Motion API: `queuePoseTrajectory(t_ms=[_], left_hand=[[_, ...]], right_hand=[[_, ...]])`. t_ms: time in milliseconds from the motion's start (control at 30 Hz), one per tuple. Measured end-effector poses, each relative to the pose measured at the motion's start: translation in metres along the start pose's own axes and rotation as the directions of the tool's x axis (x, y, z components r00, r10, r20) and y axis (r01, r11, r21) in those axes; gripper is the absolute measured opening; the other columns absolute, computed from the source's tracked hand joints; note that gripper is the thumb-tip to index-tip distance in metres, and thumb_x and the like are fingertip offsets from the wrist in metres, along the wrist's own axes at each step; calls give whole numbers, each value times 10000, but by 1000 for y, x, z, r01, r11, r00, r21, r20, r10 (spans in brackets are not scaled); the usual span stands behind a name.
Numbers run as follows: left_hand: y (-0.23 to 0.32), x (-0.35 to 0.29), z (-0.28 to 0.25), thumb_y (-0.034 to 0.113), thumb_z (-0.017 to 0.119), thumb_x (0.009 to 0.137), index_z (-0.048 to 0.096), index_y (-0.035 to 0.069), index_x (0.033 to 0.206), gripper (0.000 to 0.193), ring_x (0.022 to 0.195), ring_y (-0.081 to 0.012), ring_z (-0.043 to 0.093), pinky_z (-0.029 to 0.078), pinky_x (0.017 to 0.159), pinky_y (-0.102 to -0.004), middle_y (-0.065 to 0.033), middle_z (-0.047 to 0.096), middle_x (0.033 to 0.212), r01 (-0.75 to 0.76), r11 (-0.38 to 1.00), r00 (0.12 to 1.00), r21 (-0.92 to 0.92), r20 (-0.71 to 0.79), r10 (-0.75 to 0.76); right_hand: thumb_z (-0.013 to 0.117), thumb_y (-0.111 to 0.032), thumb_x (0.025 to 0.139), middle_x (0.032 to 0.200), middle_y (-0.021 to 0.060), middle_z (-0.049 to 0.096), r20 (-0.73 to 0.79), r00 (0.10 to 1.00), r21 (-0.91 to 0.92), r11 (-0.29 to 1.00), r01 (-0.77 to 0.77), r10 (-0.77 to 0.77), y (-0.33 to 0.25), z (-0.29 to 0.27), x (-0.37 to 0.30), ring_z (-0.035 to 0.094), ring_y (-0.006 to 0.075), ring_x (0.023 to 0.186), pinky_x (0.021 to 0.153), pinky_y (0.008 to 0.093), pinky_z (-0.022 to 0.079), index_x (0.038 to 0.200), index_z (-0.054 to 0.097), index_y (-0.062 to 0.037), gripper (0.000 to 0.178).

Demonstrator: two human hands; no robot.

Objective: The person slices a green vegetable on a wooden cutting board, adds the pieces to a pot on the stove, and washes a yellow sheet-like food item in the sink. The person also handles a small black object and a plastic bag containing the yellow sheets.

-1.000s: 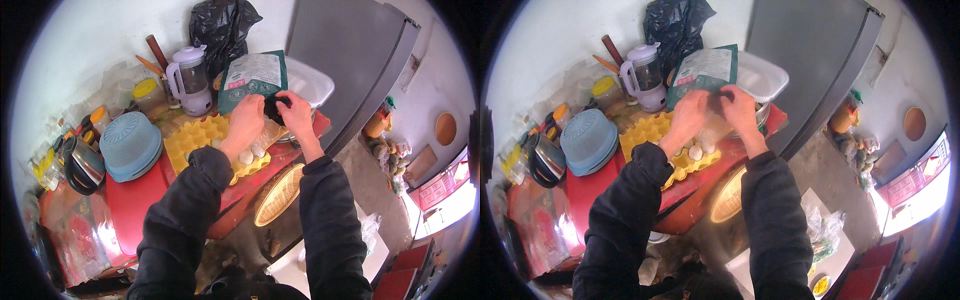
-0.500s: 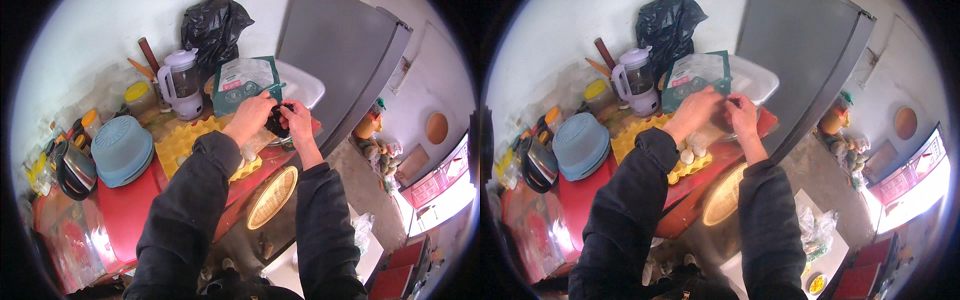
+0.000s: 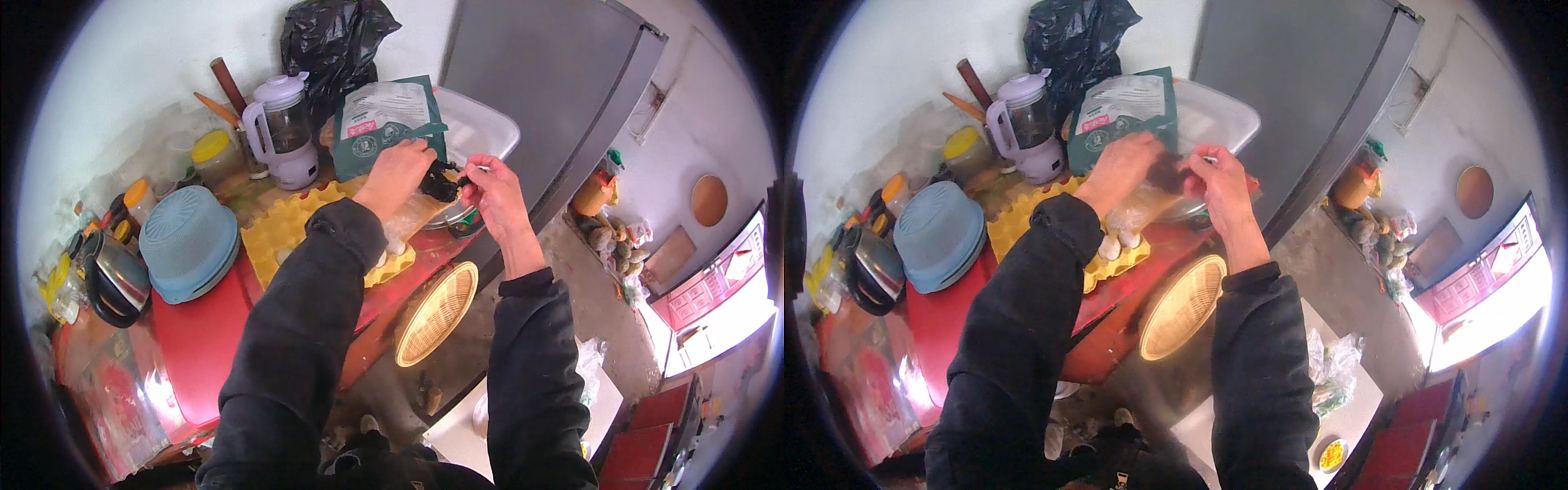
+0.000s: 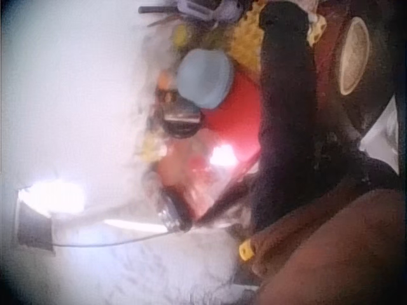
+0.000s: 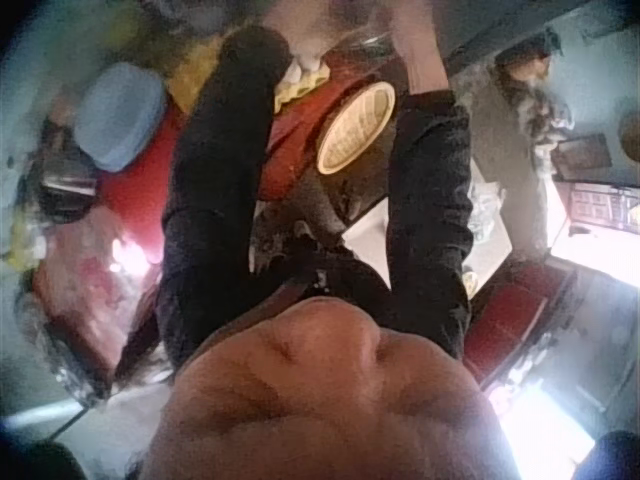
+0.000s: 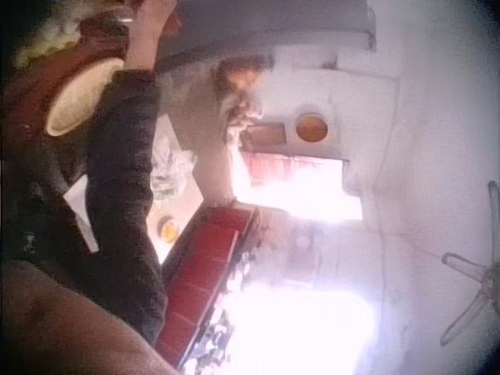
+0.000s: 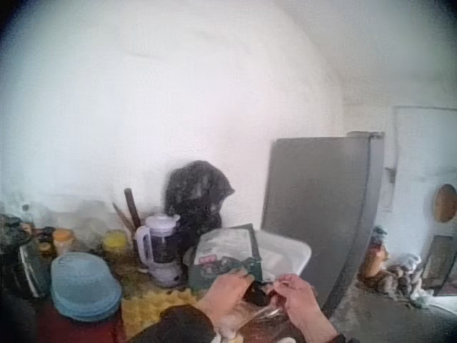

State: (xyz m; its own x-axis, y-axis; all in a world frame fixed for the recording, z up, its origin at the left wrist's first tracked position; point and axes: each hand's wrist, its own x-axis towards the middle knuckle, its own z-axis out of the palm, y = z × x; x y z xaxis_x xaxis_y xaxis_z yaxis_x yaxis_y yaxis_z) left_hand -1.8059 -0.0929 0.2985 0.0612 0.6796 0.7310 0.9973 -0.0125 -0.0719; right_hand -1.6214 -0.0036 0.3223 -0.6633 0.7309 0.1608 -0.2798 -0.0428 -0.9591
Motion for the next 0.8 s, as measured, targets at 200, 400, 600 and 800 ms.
queuePoseTrajectory(t_ms=[200,400,600,800], left_hand=[[3,0,-2,49,652,810,631,53,959,151,954,-341,610,523,799,-434,-114,607,959,104,990,994,-100,45,-100],[6,-5,-3,72,669,827,643,55,975,151,974,-333,607,522,807,-434,-109,604,960,158,978,987,-138,13,-158],[10,-6,-7,84,661,825,650,65,949,126,966,-314,616,537,790,-420,-99,606,960,164,980,986,-111,23,-162],[11,-6,-6,88,643,794,670,76,911,120,955,-281,629,557,765,-390,-67,625,954,120,993,993,-7,8,-120]], right_hand=[[634,-177,965,966,102,692,-32,994,239,966,-96,107,16,-32,2,636,156,678,590,280,511,1079,634,-47,172],[633,-182,962,946,120,695,6,983,423,890,-171,186,25,-28,7,686,212,729,567,309,520,1063,635,-38,176],[689,-271,942,901,67,662,-92,994,-142,987,-71,58,17,8,22,627,143,670,532,278,481,1061,627,-18,286],[720,-266,889,662,55,648,-45,999,-826,563,-20,-31,10,31,38,588,123,512,464,287,461,921,705,14,283]])
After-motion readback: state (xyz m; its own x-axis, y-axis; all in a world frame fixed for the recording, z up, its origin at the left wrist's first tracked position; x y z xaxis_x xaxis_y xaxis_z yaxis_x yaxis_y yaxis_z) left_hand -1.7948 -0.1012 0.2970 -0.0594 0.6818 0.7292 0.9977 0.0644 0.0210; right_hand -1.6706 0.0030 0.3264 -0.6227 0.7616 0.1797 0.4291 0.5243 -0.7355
